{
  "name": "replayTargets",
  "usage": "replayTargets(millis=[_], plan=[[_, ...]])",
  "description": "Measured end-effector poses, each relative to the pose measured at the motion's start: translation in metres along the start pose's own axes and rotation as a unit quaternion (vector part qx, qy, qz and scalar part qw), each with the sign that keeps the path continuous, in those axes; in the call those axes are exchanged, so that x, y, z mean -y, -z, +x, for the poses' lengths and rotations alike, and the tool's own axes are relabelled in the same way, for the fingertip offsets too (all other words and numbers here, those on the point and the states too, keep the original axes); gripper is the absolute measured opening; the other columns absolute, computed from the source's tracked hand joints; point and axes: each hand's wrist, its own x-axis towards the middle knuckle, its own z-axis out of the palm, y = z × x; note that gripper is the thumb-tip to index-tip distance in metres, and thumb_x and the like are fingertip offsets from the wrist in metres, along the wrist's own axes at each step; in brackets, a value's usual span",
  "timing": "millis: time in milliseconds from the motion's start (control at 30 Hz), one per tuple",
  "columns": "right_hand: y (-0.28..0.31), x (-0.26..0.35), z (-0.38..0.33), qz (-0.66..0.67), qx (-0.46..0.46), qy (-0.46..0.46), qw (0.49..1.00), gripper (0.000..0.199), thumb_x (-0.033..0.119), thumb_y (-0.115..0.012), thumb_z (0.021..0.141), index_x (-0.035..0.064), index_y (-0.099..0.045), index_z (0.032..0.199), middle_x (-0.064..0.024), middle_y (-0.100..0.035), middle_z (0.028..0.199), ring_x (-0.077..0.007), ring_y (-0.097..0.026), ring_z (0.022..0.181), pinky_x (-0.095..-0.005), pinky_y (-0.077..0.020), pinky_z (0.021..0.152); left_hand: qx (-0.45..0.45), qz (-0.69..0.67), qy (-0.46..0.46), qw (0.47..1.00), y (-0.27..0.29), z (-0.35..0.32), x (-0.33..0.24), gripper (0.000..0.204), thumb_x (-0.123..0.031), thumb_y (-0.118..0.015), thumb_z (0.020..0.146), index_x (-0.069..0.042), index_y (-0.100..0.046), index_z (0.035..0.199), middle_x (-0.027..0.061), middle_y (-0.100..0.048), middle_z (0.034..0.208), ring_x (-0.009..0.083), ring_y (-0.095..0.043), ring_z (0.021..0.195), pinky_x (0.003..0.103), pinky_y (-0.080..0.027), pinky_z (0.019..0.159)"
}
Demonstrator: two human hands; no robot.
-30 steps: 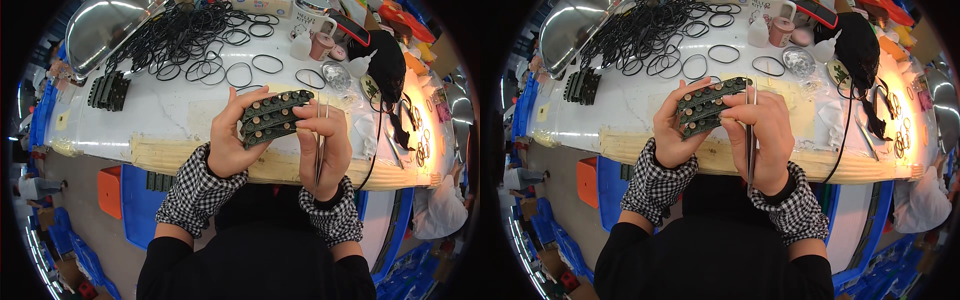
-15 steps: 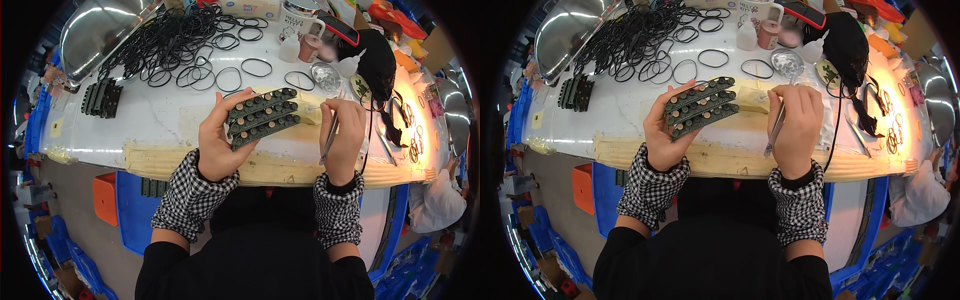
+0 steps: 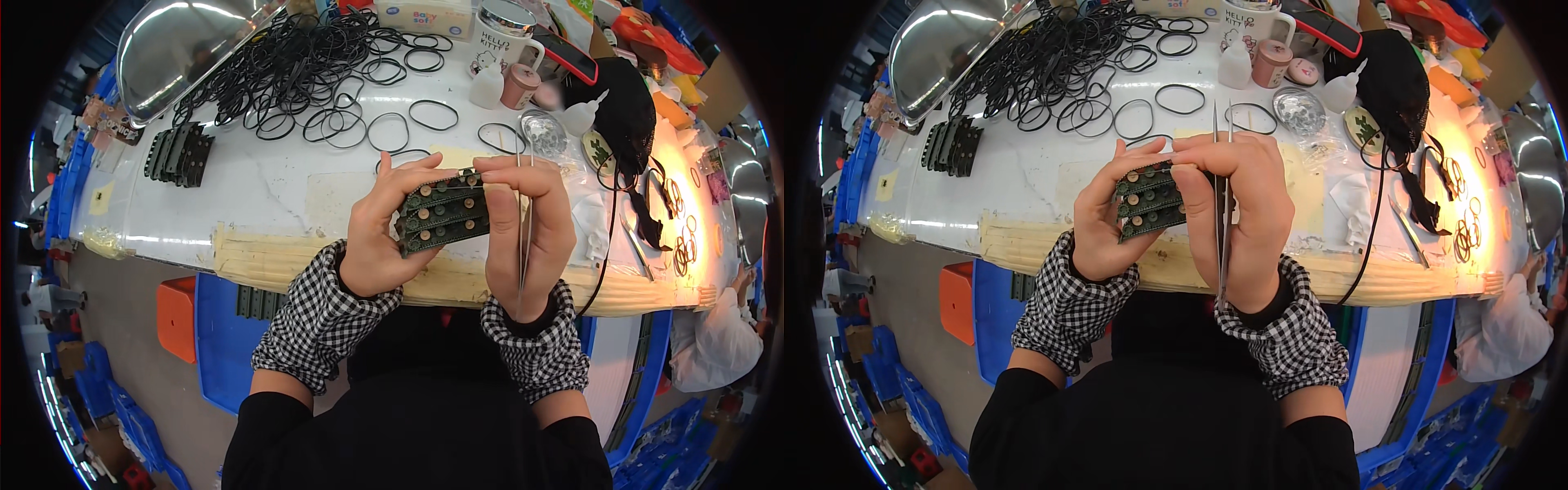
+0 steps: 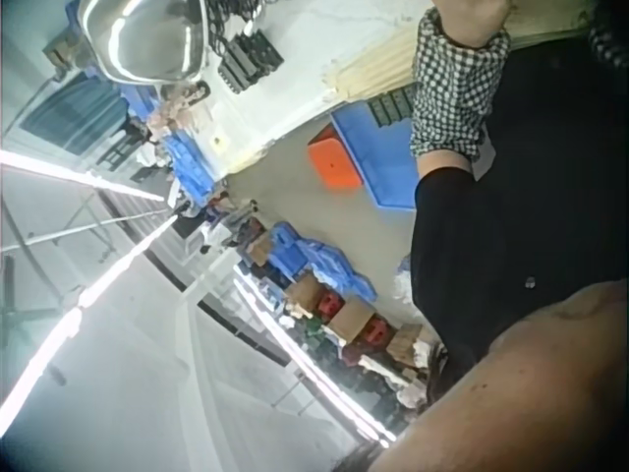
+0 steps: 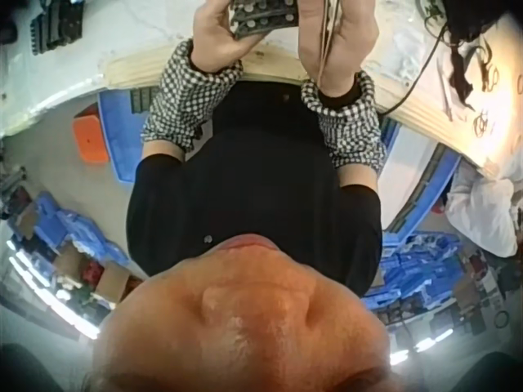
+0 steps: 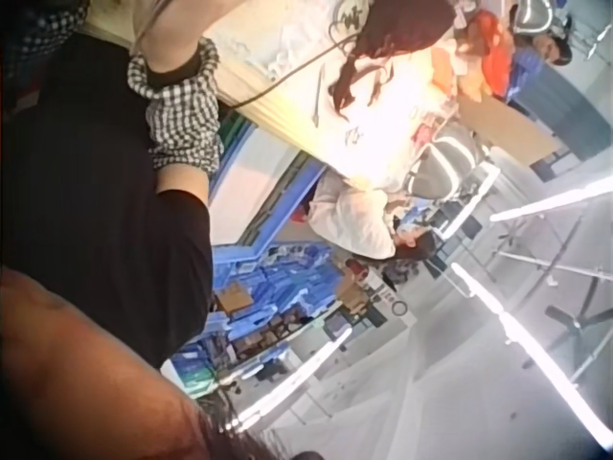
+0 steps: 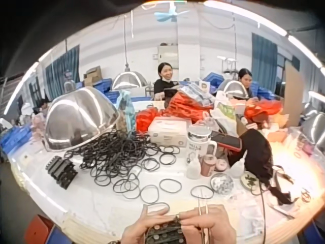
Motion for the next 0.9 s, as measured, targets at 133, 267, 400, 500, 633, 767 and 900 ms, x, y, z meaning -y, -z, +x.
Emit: replayTargets(millis=[133, 267, 400, 500, 633, 767, 900], plan=[[-0.006, -0.001, -0.001, 0.007, -0.009, -0.005, 1.000, 0.008, 0.002, -0.069, 0.085, 0.0038, -0.063, 0.092, -0.0100, -0.068, 0.089, -0.0242, -0.058, 0.084, -0.0339, -0.0453, 0.079, -0.002, 0.004, 0.001, 1.000, 0.000, 0.000, -0.001, 0.055, -0.004, -0.074, 0.071, -0.010, -0.057, 0.122, 0.0063, -0.067, 0.118, 0.0356, -0.048, 0.132, 0.068, -0.003, 0.112], [-0.006, -0.003, -0.002, 0.002, -0.009, 0.003, 1.000, 0.009, 0.002, -0.069, 0.085, 0.0037, -0.063, 0.092, -0.0096, -0.068, 0.089, -0.0241, -0.058, 0.083, -0.0335, -0.0453, 0.078, -0.007, 0.007, -0.006, 1.000, 0.001, -0.001, -0.001, 0.055, -0.004, -0.074, 0.070, -0.010, -0.058, 0.122, 0.0061, -0.067, 0.119, 0.0363, -0.049, 0.131, 0.069, -0.003, 0.112], [-0.007, -0.004, -0.001, -0.010, -0.011, 0.014, 1.000, 0.009, 0.001, -0.068, 0.085, 0.0036, -0.063, 0.092, -0.0094, -0.068, 0.089, -0.0240, -0.058, 0.083, -0.0333, -0.0454, 0.078, -0.006, 0.004, -0.006, 1.000, 0.001, 0.000, 0.000, 0.055, -0.004, -0.074, 0.070, -0.009, -0.058, 0.122, 0.0062, -0.067, 0.119, 0.0362, -0.049, 0.131, 0.068, -0.003, 0.112], [-0.003, 0.001, -0.003, 0.009, -0.006, -0.036, 0.999, 0.007, 0.001, -0.065, 0.088, 0.0025, -0.062, 0.094, -0.0107, -0.068, 0.093, -0.0224, -0.059, 0.085, -0.0324, -0.0459, 0.081, -0.004, 0.002, -0.003, 1.000, 0.001, 0.000, -0.001, 0.055, -0.004, -0.074, 0.069, -0.009, -0.058, 0.122, 0.0068, -0.067, 0.119, 0.0360, -0.048, 0.132, 0.068, -0.002, 0.112], [0.011, -0.001, -0.002, 0.010, -0.045, -0.044, 0.998, 0.005, 0.004, -0.057, 0.095, 0.0002, -0.059, 0.097, -0.0136, -0.067, 0.099, -0.0205, -0.060, 0.092, -0.0318, -0.0457, 0.087, -0.006, 0.000, -0.005, 1.000, 0.001, -0.001, 0.001, 0.057, -0.004, -0.074, 0.069, -0.008, -0.057, 0.123, 0.0085, -0.066, 0.120, 0.0357, -0.048, 0.132, 0.066, -0.002, 0.113], [0.043, -0.014, -0.002, -0.136, -0.095, -0.041, 0.985, 0.007, 0.005, -0.054, 0.096, -0.0010, -0.058, 0.096, -0.0135, -0.066, 0.098, -0.0210, -0.060, 0.094, -0.0324, -0.0451, 0.088, -0.042, -0.022, 0.011, 0.999, 0.000, -0.004, 0.004, 0.054, -0.002, -0.073, 0.072, -0.006, -0.057, 0.124, 0.0092, -0.065, 0.121, 0.0342, -0.047, 0.132, 0.063, -0.001, 0.115], [0.058, -0.027, 0.002, -0.309, -0.032, 0.048, 0.949, 0.008, -0.003, -0.066, 0.082, 0.0002, -0.061, 0.087, -0.0117, -0.063, 0.083, -0.0299, -0.056, 0.081, -0.0369, -0.0447, 0.074, -0.075, -0.029, 0.043, 0.996, 0.000, -0.004, -0.001, 0.052, 0.003, -0.070, 0.077, -0.001, -0.053, 0.126, 0.0114, -0.064, 0.122, 0.0280, -0.053, 0.126, 0.055, -0.004, 0.117]])
